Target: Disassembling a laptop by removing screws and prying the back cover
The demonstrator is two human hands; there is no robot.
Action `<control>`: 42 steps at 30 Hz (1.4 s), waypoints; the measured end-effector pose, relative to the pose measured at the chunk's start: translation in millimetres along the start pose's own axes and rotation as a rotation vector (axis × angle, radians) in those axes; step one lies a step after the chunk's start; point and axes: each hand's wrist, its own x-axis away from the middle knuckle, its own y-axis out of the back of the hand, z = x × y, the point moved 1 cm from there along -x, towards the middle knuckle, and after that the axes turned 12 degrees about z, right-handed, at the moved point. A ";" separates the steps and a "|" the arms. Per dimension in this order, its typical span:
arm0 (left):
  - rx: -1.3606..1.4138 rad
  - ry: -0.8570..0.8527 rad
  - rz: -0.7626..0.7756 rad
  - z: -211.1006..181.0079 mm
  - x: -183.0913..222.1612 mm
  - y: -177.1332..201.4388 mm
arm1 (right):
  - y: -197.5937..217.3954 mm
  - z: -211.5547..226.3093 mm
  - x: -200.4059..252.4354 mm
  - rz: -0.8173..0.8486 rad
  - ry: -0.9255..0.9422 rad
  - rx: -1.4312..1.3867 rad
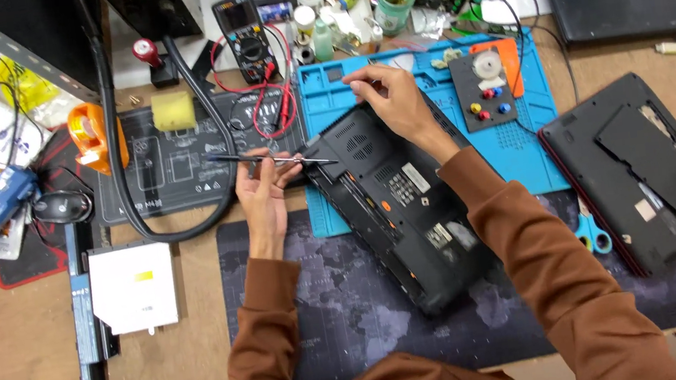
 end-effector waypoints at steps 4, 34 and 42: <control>-0.122 0.059 0.052 -31.2 24.2 -39.5 | 7.6 57.5 48.2 -0.032 0.004 0.005; -0.840 0.202 1.070 -51.4 129.8 -167.0 | -7.6 156.8 242.0 -0.110 0.527 -0.096; -0.844 0.249 1.107 -50.8 129.6 -166.9 | -9.2 153.0 244.0 -0.122 0.533 -0.047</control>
